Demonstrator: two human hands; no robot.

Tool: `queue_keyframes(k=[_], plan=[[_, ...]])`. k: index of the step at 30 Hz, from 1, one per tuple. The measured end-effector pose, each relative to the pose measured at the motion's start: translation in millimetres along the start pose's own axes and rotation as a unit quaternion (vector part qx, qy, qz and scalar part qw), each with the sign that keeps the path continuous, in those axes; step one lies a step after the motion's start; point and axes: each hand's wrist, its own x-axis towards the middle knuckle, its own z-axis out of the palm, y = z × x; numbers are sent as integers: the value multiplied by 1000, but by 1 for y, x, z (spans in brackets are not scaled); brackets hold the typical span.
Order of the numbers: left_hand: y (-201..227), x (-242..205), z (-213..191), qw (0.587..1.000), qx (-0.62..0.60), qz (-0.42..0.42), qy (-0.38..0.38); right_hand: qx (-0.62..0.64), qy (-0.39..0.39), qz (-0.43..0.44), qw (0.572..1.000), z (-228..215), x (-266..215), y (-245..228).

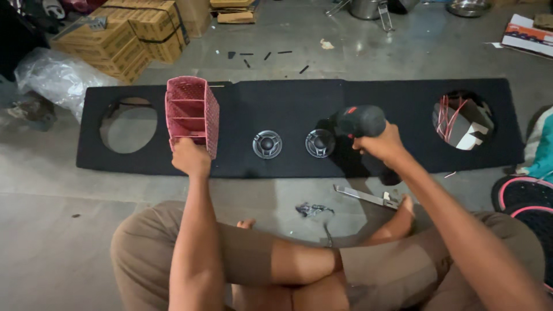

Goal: The person is installing two circular speaker components onto a black rectangular panel. They use a cordless drill to secure the components with screws, picking them from a pink organizer. The person sits on the floor during the process.

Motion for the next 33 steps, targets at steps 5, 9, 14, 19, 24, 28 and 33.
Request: queue_keyframes(k=[5,9,14,19,24,28,33], plan=[[31,-4,-51,988,-71,-20,138,-74,27,-96,992,2,-5,37],[68,-10,-88,960,-201,84,177,-268,101,-68,956,10,-8,48],[143,-53,-97,915,-314,244,72,-218,59,-10,974,10,-9,31],[228,-129,-55,845,-445,293,-38,-190,25,-83,978,11,-14,4],[232,-163,30,867,-470,83,-143,-17,-18,-47,999,16,-23,0],[211,-175,99,655,-666,-184,-307,62,-19,-16,998,23,-23,-2],[197,-167,137,536,-729,-250,-346,50,-41,-24,998,25,-30,-6]])
